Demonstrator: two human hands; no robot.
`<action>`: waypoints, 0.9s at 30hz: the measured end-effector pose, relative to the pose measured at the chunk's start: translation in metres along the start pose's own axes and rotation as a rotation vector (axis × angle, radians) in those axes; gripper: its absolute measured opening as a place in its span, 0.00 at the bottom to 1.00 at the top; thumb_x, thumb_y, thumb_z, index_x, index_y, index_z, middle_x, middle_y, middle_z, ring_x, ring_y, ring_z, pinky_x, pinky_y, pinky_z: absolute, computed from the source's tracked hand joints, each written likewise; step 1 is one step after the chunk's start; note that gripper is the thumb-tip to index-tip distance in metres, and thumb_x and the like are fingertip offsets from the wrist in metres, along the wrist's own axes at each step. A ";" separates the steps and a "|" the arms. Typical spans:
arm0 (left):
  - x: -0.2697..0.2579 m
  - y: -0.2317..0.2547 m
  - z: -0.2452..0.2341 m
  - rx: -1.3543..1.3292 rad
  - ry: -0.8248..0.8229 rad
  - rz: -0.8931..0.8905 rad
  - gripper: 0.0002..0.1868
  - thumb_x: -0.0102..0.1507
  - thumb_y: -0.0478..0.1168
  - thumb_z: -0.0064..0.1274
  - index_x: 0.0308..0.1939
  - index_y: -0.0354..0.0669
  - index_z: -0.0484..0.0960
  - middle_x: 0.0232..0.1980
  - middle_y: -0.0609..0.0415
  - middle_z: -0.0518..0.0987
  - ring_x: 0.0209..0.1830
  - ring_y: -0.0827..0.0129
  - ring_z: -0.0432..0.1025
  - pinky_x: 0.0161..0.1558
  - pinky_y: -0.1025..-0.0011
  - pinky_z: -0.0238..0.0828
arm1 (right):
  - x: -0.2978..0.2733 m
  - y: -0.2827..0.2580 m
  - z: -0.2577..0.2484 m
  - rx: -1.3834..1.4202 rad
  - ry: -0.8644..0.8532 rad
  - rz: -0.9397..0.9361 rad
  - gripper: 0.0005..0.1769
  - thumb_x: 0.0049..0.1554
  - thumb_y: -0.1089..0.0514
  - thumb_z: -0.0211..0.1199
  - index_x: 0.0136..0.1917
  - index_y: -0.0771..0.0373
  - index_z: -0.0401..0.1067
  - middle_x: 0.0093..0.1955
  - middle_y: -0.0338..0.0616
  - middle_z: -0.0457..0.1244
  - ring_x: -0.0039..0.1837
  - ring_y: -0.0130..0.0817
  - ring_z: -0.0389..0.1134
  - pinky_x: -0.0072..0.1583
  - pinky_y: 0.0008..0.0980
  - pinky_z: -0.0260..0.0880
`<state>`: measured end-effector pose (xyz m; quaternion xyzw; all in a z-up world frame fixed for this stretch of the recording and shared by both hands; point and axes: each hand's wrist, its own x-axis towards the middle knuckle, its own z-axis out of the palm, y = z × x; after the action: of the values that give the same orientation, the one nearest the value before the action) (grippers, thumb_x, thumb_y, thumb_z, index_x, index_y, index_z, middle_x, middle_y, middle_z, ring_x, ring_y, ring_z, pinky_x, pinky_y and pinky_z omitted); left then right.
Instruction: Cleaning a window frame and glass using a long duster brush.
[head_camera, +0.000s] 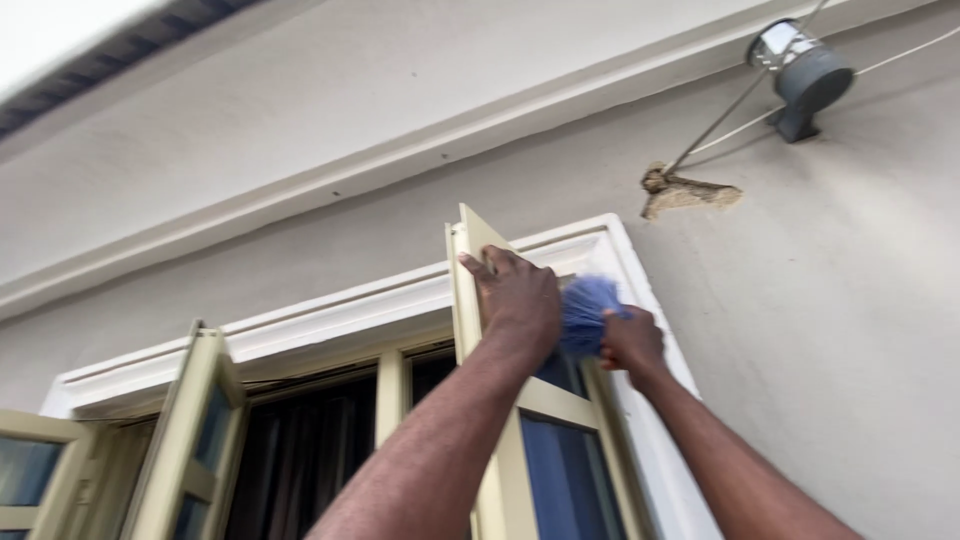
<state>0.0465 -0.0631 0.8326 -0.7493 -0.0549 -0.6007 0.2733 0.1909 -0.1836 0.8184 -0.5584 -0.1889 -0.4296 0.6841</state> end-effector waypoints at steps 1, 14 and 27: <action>-0.002 0.001 -0.003 -0.085 -0.031 -0.017 0.30 0.59 0.48 0.68 0.62 0.38 0.80 0.75 0.28 0.61 0.78 0.29 0.46 0.70 0.22 0.36 | -0.002 0.001 0.002 0.105 -0.061 -0.051 0.21 0.66 0.51 0.56 0.61 0.71 0.73 0.33 0.43 0.62 0.28 0.28 0.62 0.30 0.32 0.69; -0.056 -0.019 0.034 -0.256 0.251 0.043 0.36 0.55 0.35 0.59 0.62 0.09 0.69 0.74 0.16 0.47 0.73 0.16 0.41 0.68 0.43 0.54 | -0.027 0.084 -0.009 0.299 -0.190 -0.044 0.29 0.65 0.48 0.57 0.71 0.69 0.65 0.31 0.38 0.56 0.27 0.27 0.59 0.31 0.33 0.68; -0.074 0.007 0.022 -0.085 0.043 -0.049 0.28 0.58 0.50 0.66 0.54 0.31 0.83 0.79 0.22 0.50 0.75 0.16 0.37 0.67 0.25 0.47 | -0.109 0.015 -0.025 0.132 -0.318 -0.324 0.33 0.64 0.47 0.53 0.80 0.55 0.57 0.28 0.37 0.56 0.26 0.23 0.57 0.29 0.30 0.64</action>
<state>0.0482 -0.0402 0.7584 -0.7456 -0.0417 -0.6248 0.2278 0.1362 -0.1651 0.7213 -0.5354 -0.4090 -0.4273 0.6030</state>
